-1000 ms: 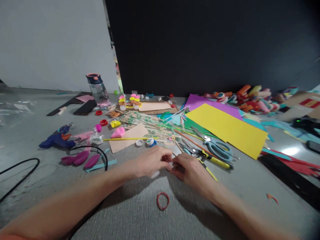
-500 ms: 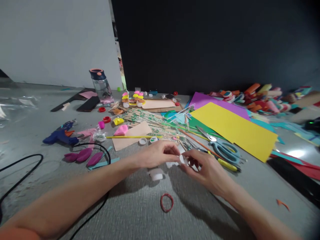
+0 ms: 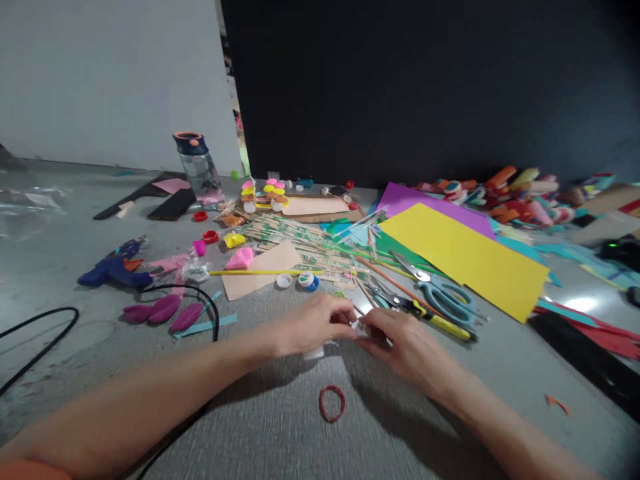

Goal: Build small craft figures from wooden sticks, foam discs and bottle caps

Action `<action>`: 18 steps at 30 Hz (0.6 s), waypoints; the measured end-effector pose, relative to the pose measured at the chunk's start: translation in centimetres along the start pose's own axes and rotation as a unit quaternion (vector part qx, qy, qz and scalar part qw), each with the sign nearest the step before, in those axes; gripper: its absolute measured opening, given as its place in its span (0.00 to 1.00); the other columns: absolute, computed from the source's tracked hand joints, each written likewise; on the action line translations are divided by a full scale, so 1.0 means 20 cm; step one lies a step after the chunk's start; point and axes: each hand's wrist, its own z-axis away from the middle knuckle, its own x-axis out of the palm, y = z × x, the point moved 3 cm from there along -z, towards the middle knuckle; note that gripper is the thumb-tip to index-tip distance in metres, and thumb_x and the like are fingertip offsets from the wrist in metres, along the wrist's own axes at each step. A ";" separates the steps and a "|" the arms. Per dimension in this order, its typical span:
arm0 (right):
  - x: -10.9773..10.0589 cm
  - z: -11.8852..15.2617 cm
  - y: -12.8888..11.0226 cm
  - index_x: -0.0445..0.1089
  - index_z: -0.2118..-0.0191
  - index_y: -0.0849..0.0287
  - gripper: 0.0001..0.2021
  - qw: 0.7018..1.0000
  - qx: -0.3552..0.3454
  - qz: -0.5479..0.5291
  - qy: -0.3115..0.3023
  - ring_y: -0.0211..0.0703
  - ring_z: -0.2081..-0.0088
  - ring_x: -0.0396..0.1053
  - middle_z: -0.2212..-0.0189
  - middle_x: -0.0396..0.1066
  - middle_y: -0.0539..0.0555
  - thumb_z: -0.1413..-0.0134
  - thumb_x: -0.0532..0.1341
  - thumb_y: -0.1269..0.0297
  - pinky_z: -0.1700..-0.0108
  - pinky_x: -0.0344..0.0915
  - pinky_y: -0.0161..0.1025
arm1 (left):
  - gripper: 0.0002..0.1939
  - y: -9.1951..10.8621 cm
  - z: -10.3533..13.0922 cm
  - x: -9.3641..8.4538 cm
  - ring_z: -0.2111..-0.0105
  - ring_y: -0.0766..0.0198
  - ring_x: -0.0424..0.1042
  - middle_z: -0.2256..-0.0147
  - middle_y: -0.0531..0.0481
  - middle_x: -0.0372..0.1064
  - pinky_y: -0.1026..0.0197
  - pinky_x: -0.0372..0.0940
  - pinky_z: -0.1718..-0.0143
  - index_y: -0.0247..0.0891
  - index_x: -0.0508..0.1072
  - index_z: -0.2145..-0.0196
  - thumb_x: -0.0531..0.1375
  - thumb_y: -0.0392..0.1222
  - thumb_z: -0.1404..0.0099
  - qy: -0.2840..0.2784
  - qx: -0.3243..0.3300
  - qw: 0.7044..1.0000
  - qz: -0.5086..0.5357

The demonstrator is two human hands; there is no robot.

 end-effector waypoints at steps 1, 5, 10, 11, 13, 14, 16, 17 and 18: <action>0.00 0.01 0.00 0.65 0.67 0.58 0.07 1.000 0.002 -0.004 0.004 0.41 0.69 0.65 0.70 0.69 0.52 0.36 0.60 0.65 0.67 0.58 0.37 | 0.04 0.00 0.00 0.01 0.70 0.64 0.67 0.71 0.52 0.71 0.62 0.59 0.67 0.36 0.75 0.66 0.63 0.39 0.38 0.000 0.000 1.000 -0.001; 0.03 0.05 0.01 0.66 0.68 0.57 0.06 1.000 0.006 -0.016 0.003 0.41 0.69 0.66 0.70 0.70 0.52 0.38 0.60 0.67 0.68 0.58 0.37 | 0.04 0.02 0.00 0.04 0.68 0.64 0.68 0.70 0.52 0.72 0.62 0.58 0.67 0.36 0.75 0.67 0.62 0.38 0.38 -0.018 0.004 1.000 -0.018; 0.07 0.07 0.03 0.67 0.66 0.57 0.05 1.000 0.013 -0.004 0.012 0.43 0.68 0.66 0.69 0.70 0.53 0.38 0.61 0.67 0.66 0.59 0.39 | 0.04 0.03 0.00 0.05 0.69 0.63 0.68 0.70 0.52 0.72 0.62 0.58 0.68 0.35 0.74 0.67 0.61 0.38 0.38 -0.004 -0.018 0.999 -0.042; 0.06 0.07 0.03 0.67 0.67 0.57 0.05 1.000 0.012 -0.002 0.015 0.43 0.68 0.66 0.70 0.70 0.53 0.38 0.61 0.66 0.67 0.59 0.39 | 0.04 0.03 0.00 0.05 0.70 0.64 0.67 0.71 0.52 0.71 0.62 0.58 0.69 0.35 0.74 0.67 0.61 0.39 0.38 0.000 -0.019 0.999 -0.046; 0.04 0.06 0.02 0.67 0.66 0.57 0.05 1.000 0.014 -0.005 0.025 0.43 0.69 0.66 0.70 0.70 0.53 0.38 0.62 0.65 0.68 0.58 0.39 | 0.05 0.02 0.00 0.04 0.70 0.64 0.67 0.71 0.52 0.70 0.63 0.58 0.70 0.36 0.74 0.66 0.61 0.39 0.38 0.002 -0.016 0.999 -0.045; 0.03 0.06 0.01 0.68 0.66 0.57 0.05 0.999 0.014 -0.009 0.034 0.42 0.70 0.66 0.70 0.70 0.53 0.37 0.61 0.64 0.68 0.59 0.39 | 0.06 0.02 -0.01 0.04 0.70 0.64 0.67 0.70 0.52 0.71 0.63 0.58 0.70 0.36 0.75 0.65 0.60 0.39 0.38 -0.001 -0.013 0.999 -0.041; 0.00 0.06 0.00 0.68 0.62 0.57 0.06 0.998 0.010 -0.015 0.055 0.42 0.69 0.67 0.69 0.70 0.53 0.34 0.59 0.62 0.67 0.60 0.39 | 0.06 0.02 -0.01 0.03 0.68 0.63 0.69 0.69 0.52 0.72 0.62 0.60 0.67 0.36 0.75 0.64 0.59 0.37 0.37 -0.010 -0.007 1.000 -0.029; -0.01 0.06 0.00 0.69 0.61 0.57 0.06 0.998 0.005 -0.015 0.061 0.43 0.68 0.67 0.68 0.71 0.53 0.33 0.58 0.62 0.66 0.61 0.39 | 0.06 0.02 -0.01 0.03 0.67 0.63 0.69 0.68 0.51 0.73 0.62 0.60 0.66 0.36 0.75 0.65 0.58 0.36 0.37 -0.015 -0.005 1.000 -0.023; -0.02 0.06 0.00 0.69 0.60 0.57 0.07 0.998 -0.001 -0.015 0.062 0.43 0.67 0.68 0.68 0.71 0.53 0.32 0.56 0.62 0.65 0.61 0.39 | 0.06 0.02 -0.01 0.03 0.66 0.63 0.70 0.68 0.52 0.73 0.62 0.61 0.65 0.36 0.76 0.65 0.58 0.35 0.37 -0.019 -0.004 1.000 -0.020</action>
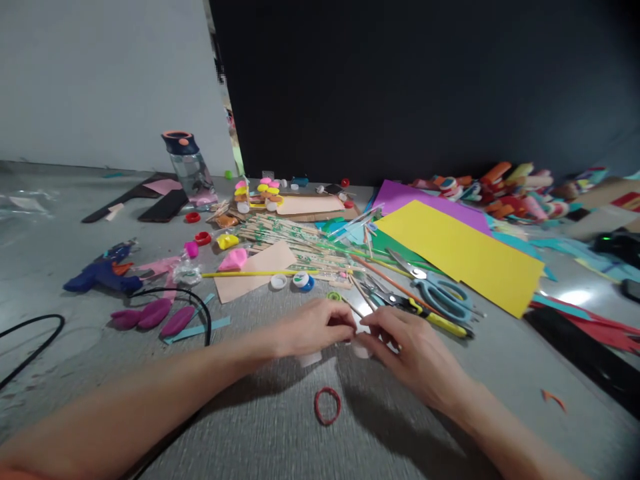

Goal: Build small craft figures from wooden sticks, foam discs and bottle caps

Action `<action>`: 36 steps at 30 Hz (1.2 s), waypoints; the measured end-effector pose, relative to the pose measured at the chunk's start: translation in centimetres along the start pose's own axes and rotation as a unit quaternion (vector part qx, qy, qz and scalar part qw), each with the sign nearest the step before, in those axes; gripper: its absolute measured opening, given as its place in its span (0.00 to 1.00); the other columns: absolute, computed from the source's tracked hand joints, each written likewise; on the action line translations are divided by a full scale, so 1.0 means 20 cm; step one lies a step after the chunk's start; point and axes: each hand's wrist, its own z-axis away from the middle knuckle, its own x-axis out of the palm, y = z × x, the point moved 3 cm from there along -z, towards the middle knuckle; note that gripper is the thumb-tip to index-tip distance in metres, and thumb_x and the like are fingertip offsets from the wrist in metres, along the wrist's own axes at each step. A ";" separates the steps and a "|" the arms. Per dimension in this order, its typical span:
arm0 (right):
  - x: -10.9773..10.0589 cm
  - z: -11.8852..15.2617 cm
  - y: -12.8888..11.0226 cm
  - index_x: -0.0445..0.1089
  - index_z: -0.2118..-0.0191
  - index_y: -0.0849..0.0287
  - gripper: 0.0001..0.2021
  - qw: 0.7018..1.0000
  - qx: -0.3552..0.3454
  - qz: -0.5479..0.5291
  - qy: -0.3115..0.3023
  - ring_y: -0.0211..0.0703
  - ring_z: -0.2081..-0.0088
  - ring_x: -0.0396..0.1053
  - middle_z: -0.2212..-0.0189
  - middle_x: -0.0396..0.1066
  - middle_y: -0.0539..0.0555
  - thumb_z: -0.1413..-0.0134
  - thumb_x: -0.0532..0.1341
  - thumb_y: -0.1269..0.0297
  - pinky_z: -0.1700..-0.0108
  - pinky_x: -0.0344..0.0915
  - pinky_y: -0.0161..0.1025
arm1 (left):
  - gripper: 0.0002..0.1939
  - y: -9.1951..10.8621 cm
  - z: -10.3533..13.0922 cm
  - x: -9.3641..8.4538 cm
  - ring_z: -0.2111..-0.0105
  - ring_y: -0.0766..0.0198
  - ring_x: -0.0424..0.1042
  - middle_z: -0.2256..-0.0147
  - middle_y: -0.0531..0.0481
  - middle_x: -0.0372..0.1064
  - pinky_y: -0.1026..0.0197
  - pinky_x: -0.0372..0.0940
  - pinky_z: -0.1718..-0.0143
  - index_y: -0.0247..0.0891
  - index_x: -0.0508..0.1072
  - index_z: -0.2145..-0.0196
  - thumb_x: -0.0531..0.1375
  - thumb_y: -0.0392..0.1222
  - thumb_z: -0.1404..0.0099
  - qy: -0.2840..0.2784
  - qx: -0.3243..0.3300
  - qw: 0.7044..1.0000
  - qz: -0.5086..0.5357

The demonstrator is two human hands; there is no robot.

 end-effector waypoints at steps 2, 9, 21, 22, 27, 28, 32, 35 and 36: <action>0.01 0.00 0.01 0.69 0.61 0.58 0.08 1.000 -0.006 0.004 -0.011 0.44 0.65 0.69 0.67 0.72 0.54 0.31 0.55 0.63 0.64 0.62 0.39 | 0.07 0.00 0.00 0.00 0.66 0.63 0.70 0.68 0.51 0.74 0.62 0.61 0.65 0.36 0.76 0.65 0.58 0.35 0.37 0.000 0.000 1.000 -0.002; 0.02 0.01 0.04 0.70 0.65 0.58 0.14 0.998 0.013 -0.003 -0.066 0.42 0.69 0.69 0.70 0.72 0.53 0.29 0.52 0.62 0.67 0.59 0.39 | 0.09 0.01 0.02 0.04 0.68 0.63 0.71 0.67 0.49 0.75 0.62 0.61 0.67 0.35 0.76 0.63 0.56 0.35 0.36 0.026 0.005 0.999 -0.030; 0.01 0.02 0.00 0.67 0.66 0.57 0.09 0.994 0.003 -0.031 -0.107 0.38 0.70 0.66 0.69 0.70 0.49 0.45 0.70 0.68 0.70 0.57 0.35 | 0.07 0.05 0.05 0.04 0.71 0.66 0.65 0.71 0.54 0.68 0.64 0.58 0.71 0.36 0.72 0.66 0.65 0.40 0.43 -0.033 -0.008 0.998 0.047; 0.01 0.03 -0.01 0.67 0.65 0.57 0.10 0.995 -0.012 -0.027 -0.098 0.39 0.68 0.66 0.67 0.71 0.50 0.46 0.70 0.69 0.69 0.58 0.36 | 0.08 0.06 0.05 0.04 0.71 0.66 0.65 0.71 0.54 0.68 0.64 0.58 0.70 0.36 0.72 0.66 0.66 0.39 0.44 -0.037 -0.006 0.997 0.060; 0.03 0.03 0.00 0.66 0.59 0.56 0.13 0.996 -0.057 -0.028 -0.064 0.41 0.65 0.68 0.62 0.72 0.52 0.46 0.70 0.68 0.65 0.61 0.37 | 0.07 0.05 0.03 0.03 0.71 0.66 0.64 0.71 0.54 0.66 0.63 0.57 0.69 0.36 0.72 0.67 0.65 0.35 0.44 -0.033 -0.001 0.998 0.044; 0.04 0.03 0.01 0.66 0.57 0.56 0.15 0.997 -0.041 -0.031 -0.059 0.40 0.67 0.68 0.63 0.72 0.52 0.47 0.71 0.68 0.67 0.60 0.37 | 0.06 0.04 0.03 0.03 0.71 0.66 0.64 0.72 0.55 0.66 0.63 0.56 0.70 0.36 0.72 0.68 0.65 0.35 0.44 -0.039 0.007 0.999 0.034; 0.06 0.02 0.06 0.68 0.60 0.57 0.16 0.996 0.068 -0.032 -0.057 0.39 0.74 0.65 0.73 0.71 0.49 0.51 0.73 0.63 0.73 0.56 0.35 | 0.07 0.01 0.02 0.01 0.71 0.66 0.62 0.72 0.54 0.65 0.63 0.53 0.71 0.36 0.75 0.67 0.65 0.42 0.41 -0.058 0.022 0.997 0.038; 0.06 0.01 0.06 0.70 0.65 0.58 0.09 0.994 0.075 -0.054 -0.064 0.40 0.73 0.66 0.73 0.72 0.50 0.44 0.69 0.61 0.72 0.56 0.35 | 0.11 0.00 0.02 -0.01 0.71 0.66 0.62 0.71 0.53 0.65 0.63 0.53 0.71 0.35 0.77 0.65 0.66 0.46 0.40 -0.064 0.014 0.997 0.044; 0.05 0.02 0.05 0.70 0.66 0.58 0.07 0.993 0.069 -0.064 -0.064 0.40 0.73 0.67 0.73 0.72 0.50 0.42 0.67 0.62 0.71 0.56 0.35 | 0.11 0.00 0.02 -0.02 0.70 0.66 0.63 0.70 0.53 0.66 0.64 0.54 0.71 0.35 0.77 0.64 0.66 0.46 0.40 -0.065 0.013 0.997 0.041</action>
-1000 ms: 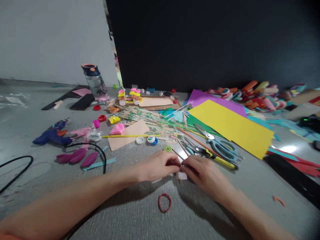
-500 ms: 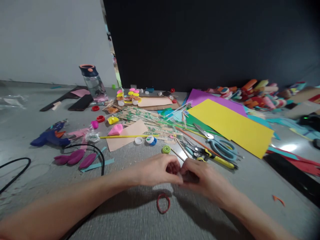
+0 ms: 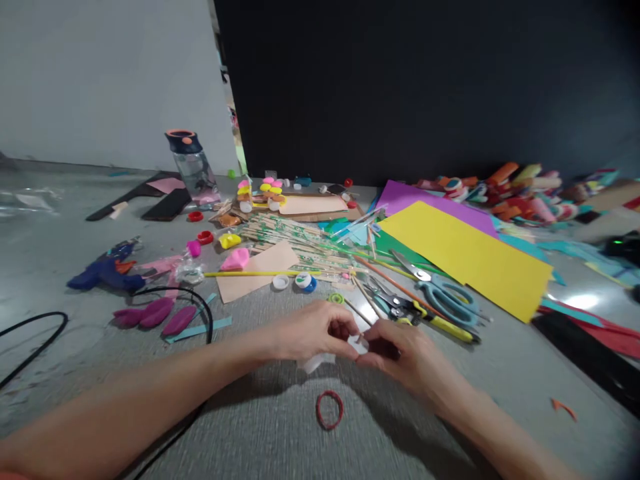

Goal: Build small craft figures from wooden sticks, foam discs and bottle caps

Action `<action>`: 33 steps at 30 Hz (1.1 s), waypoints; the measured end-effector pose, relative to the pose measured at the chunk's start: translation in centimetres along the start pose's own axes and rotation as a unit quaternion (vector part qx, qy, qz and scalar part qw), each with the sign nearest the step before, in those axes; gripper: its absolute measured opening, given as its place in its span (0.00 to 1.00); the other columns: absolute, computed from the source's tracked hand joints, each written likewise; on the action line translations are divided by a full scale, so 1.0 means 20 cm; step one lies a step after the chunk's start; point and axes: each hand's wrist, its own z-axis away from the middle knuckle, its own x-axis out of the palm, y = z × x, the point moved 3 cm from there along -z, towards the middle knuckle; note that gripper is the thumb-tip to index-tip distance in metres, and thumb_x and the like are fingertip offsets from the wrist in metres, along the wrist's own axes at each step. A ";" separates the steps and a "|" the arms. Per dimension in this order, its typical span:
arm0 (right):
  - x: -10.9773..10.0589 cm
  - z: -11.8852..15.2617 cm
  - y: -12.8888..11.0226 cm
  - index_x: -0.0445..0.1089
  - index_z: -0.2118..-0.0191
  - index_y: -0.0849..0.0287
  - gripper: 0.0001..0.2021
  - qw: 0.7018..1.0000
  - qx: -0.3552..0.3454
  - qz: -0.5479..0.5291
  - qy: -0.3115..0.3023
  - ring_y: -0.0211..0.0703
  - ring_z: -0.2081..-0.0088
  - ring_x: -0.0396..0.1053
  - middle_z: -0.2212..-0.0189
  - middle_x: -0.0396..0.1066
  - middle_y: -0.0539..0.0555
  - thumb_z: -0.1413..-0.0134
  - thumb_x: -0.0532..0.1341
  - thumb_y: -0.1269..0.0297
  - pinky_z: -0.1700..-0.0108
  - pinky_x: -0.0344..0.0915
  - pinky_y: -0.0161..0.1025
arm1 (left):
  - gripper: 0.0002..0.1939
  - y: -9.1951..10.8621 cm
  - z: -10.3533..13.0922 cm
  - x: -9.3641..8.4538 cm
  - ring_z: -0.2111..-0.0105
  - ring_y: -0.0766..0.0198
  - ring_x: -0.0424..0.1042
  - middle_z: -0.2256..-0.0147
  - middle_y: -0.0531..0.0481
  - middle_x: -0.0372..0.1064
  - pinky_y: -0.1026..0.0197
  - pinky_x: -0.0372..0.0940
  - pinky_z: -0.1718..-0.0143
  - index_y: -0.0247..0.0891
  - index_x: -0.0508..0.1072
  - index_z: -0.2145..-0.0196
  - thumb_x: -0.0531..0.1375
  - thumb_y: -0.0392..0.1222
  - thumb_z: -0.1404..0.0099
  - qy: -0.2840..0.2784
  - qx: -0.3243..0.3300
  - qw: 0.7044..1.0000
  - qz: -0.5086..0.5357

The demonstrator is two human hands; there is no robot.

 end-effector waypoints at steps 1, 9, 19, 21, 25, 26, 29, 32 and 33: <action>0.00 0.00 -0.01 0.70 0.66 0.58 0.07 1.000 -0.005 -0.008 -0.001 0.40 0.72 0.67 0.72 0.73 0.51 0.40 0.65 0.62 0.71 0.56 0.35 | 0.11 0.00 0.00 0.00 0.70 0.66 0.63 0.70 0.53 0.65 0.64 0.54 0.71 0.35 0.77 0.65 0.67 0.46 0.40 0.000 -0.002 1.000 -0.002; 0.05 0.04 -0.04 0.68 0.69 0.57 0.07 0.999 0.023 -0.042 -0.001 0.38 0.74 0.64 0.75 0.70 0.48 0.43 0.66 0.66 0.71 0.56 0.34 | 0.12 -0.02 0.01 0.04 0.74 0.68 0.61 0.75 0.57 0.63 0.63 0.52 0.72 0.36 0.72 0.71 0.69 0.45 0.42 0.000 -0.006 0.998 -0.063; -0.02 0.05 -0.05 0.68 0.66 0.57 0.05 0.999 -0.007 -0.021 0.040 0.37 0.73 0.65 0.73 0.70 0.48 0.41 0.65 0.68 0.70 0.57 0.34 | 0.09 0.00 0.00 0.03 0.71 0.68 0.66 0.71 0.55 0.68 0.64 0.56 0.68 0.36 0.73 0.63 0.67 0.42 0.38 0.028 0.030 0.998 -0.045; 0.00 0.05 -0.05 0.67 0.66 0.57 0.06 0.999 -0.013 -0.008 0.041 0.37 0.73 0.66 0.72 0.71 0.48 0.42 0.65 0.70 0.70 0.57 0.34 | 0.09 0.00 0.00 0.03 0.71 0.68 0.66 0.71 0.55 0.68 0.64 0.56 0.68 0.36 0.73 0.64 0.67 0.41 0.38 0.030 0.028 0.997 -0.063; 0.01 0.05 -0.06 0.66 0.65 0.58 0.06 0.999 -0.026 -0.005 0.044 0.37 0.71 0.66 0.71 0.70 0.48 0.41 0.64 0.71 0.70 0.57 0.34 | 0.08 0.00 0.01 0.03 0.71 0.67 0.65 0.71 0.55 0.69 0.63 0.55 0.68 0.37 0.72 0.65 0.67 0.41 0.38 0.027 0.022 0.995 -0.095; 0.02 0.05 -0.06 0.66 0.64 0.58 0.06 0.999 -0.028 -0.003 0.046 0.37 0.71 0.66 0.71 0.70 0.48 0.42 0.64 0.72 0.70 0.57 0.33 | 0.08 -0.01 0.01 0.03 0.70 0.66 0.66 0.70 0.55 0.69 0.63 0.55 0.68 0.37 0.72 0.65 0.67 0.41 0.38 0.026 0.023 0.994 -0.100; 0.03 0.04 -0.07 0.66 0.66 0.58 0.06 0.999 -0.030 0.005 0.040 0.37 0.72 0.65 0.71 0.69 0.48 0.42 0.63 0.74 0.70 0.57 0.33 | 0.07 -0.01 0.01 0.03 0.69 0.65 0.66 0.69 0.54 0.69 0.63 0.54 0.67 0.38 0.71 0.67 0.66 0.41 0.37 0.028 0.028 0.991 -0.132; 0.04 0.04 -0.07 0.64 0.68 0.57 0.08 0.999 -0.029 0.008 0.023 0.37 0.72 0.64 0.71 0.68 0.48 0.42 0.64 0.74 0.70 0.56 0.33 | 0.07 -0.01 0.01 0.03 0.67 0.63 0.66 0.68 0.52 0.70 0.61 0.54 0.66 0.38 0.71 0.69 0.65 0.41 0.37 0.017 0.027 0.986 -0.166; 0.05 0.04 -0.07 0.64 0.68 0.57 0.09 0.999 -0.026 0.008 0.019 0.37 0.71 0.65 0.71 0.69 0.48 0.42 0.65 0.74 0.70 0.57 0.33 | 0.08 -0.01 0.01 0.04 0.66 0.63 0.66 0.68 0.52 0.70 0.61 0.54 0.66 0.37 0.71 0.69 0.65 0.41 0.37 0.013 0.026 0.985 -0.170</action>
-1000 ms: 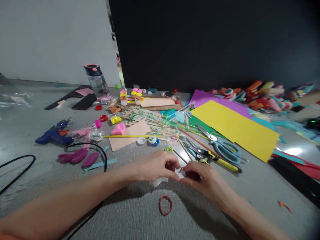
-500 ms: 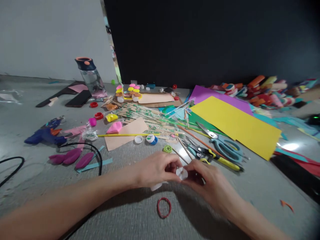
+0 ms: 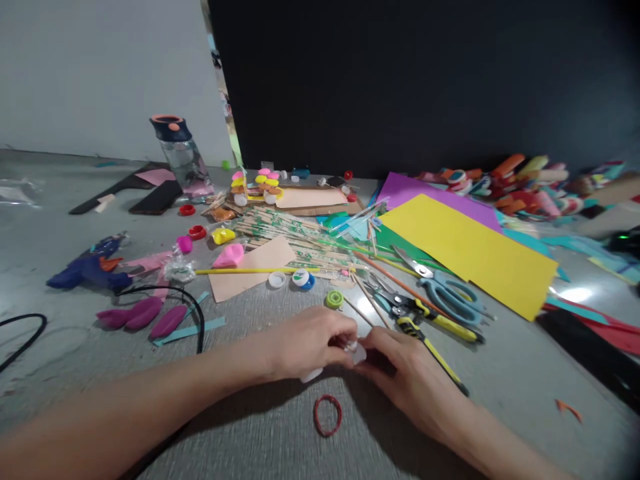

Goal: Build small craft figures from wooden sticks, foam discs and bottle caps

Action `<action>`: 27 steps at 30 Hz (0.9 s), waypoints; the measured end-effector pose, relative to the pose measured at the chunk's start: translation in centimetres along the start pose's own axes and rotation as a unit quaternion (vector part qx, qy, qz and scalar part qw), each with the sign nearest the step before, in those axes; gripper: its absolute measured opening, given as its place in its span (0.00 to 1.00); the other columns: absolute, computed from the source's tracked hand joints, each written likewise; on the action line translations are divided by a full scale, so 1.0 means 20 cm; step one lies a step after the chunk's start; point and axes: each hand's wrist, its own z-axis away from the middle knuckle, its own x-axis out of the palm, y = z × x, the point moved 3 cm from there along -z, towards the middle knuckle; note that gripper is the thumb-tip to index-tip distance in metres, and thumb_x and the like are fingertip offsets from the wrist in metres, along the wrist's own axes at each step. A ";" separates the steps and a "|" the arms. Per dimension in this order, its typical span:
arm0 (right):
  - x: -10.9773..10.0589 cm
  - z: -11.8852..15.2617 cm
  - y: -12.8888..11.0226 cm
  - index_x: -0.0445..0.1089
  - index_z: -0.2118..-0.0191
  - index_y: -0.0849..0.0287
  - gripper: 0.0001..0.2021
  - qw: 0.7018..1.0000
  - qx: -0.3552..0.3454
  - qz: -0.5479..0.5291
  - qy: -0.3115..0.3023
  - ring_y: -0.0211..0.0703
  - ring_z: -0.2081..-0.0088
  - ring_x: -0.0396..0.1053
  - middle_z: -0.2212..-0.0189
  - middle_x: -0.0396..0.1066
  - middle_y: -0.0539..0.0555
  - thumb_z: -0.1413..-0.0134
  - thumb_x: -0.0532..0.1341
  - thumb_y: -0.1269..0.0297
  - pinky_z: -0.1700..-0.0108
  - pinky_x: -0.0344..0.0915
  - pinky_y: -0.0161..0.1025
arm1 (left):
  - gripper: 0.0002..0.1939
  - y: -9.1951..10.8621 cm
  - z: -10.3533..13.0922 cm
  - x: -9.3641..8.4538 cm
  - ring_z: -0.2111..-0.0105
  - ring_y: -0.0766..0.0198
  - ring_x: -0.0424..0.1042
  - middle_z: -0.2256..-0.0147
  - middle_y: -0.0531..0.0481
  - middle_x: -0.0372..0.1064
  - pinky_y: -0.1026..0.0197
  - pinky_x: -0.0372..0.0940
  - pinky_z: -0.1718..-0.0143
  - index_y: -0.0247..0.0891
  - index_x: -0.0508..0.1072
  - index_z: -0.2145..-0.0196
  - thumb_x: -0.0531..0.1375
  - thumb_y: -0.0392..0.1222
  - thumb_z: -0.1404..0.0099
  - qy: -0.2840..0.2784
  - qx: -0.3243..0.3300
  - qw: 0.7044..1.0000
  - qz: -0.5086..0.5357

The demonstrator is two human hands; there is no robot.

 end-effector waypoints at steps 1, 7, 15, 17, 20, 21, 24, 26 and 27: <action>0.00 0.00 0.00 0.64 0.68 0.57 0.09 1.000 0.005 0.001 -0.004 0.37 0.71 0.65 0.71 0.69 0.48 0.42 0.65 0.74 0.70 0.57 0.34 | 0.08 0.00 0.00 0.00 0.66 0.63 0.66 0.68 0.53 0.69 0.61 0.54 0.66 0.38 0.71 0.69 0.65 0.42 0.37 -0.003 -0.003 1.000 0.001; -0.03 -0.01 0.02 0.67 0.61 0.56 0.08 0.999 0.014 0.016 -0.039 0.40 0.67 0.69 0.67 0.72 0.49 0.43 0.67 0.72 0.67 0.59 0.35 | 0.12 0.01 -0.01 0.00 0.72 0.67 0.64 0.73 0.56 0.67 0.62 0.52 0.71 0.38 0.70 0.70 0.67 0.47 0.40 0.001 -0.036 0.999 0.035; -0.04 -0.01 0.05 0.66 0.62 0.57 0.05 0.999 0.018 -0.025 0.005 0.39 0.69 0.66 0.69 0.70 0.50 0.40 0.63 0.71 0.67 0.58 0.35 | 0.09 0.05 0.01 -0.02 0.66 0.63 0.67 0.65 0.52 0.70 0.61 0.57 0.66 0.39 0.72 0.63 0.66 0.43 0.39 0.082 0.009 0.996 -0.038; -0.03 -0.01 0.05 0.67 0.62 0.57 0.04 0.999 0.020 -0.037 0.018 0.39 0.70 0.65 0.69 0.70 0.50 0.39 0.63 0.69 0.68 0.58 0.35 | 0.11 0.05 0.01 -0.02 0.66 0.62 0.67 0.63 0.52 0.70 0.60 0.59 0.64 0.40 0.72 0.61 0.66 0.45 0.39 0.084 0.014 0.996 -0.017; -0.02 0.00 0.05 0.66 0.64 0.57 0.03 0.999 0.022 -0.042 0.022 0.39 0.71 0.64 0.71 0.69 0.49 0.40 0.62 0.70 0.69 0.57 0.35 | 0.10 0.04 0.01 -0.01 0.67 0.64 0.67 0.65 0.53 0.70 0.61 0.59 0.64 0.39 0.72 0.62 0.67 0.44 0.38 0.075 0.010 0.997 0.029; -0.01 0.00 0.05 0.66 0.65 0.57 0.04 0.999 0.022 -0.041 0.022 0.38 0.72 0.64 0.71 0.69 0.49 0.41 0.62 0.70 0.69 0.57 0.35 | 0.09 0.04 0.01 -0.01 0.67 0.64 0.67 0.66 0.53 0.69 0.61 0.59 0.64 0.39 0.72 0.63 0.67 0.42 0.38 0.073 0.008 0.997 0.039; -0.01 0.00 0.05 0.65 0.66 0.57 0.04 0.998 0.020 -0.045 0.025 0.38 0.72 0.64 0.72 0.68 0.49 0.41 0.62 0.71 0.70 0.57 0.34 | 0.06 0.04 0.01 0.00 0.66 0.64 0.66 0.66 0.53 0.68 0.61 0.59 0.63 0.37 0.72 0.66 0.67 0.39 0.38 0.076 -0.001 0.995 0.063; -0.01 0.00 0.05 0.66 0.65 0.57 0.03 0.998 0.020 -0.055 0.028 0.38 0.72 0.64 0.72 0.69 0.49 0.41 0.61 0.70 0.70 0.57 0.35 | 0.06 0.03 0.01 0.00 0.65 0.64 0.66 0.64 0.52 0.68 0.61 0.60 0.61 0.37 0.72 0.66 0.67 0.40 0.37 0.084 -0.003 0.993 0.079; -0.01 0.00 0.05 0.66 0.65 0.57 0.03 0.997 0.020 -0.063 0.029 0.38 0.72 0.64 0.72 0.69 0.49 0.40 0.61 0.70 0.69 0.58 0.35 | 0.07 0.03 0.01 0.00 0.65 0.64 0.67 0.63 0.52 0.69 0.61 0.60 0.60 0.38 0.73 0.65 0.67 0.40 0.37 0.087 -0.001 0.993 0.086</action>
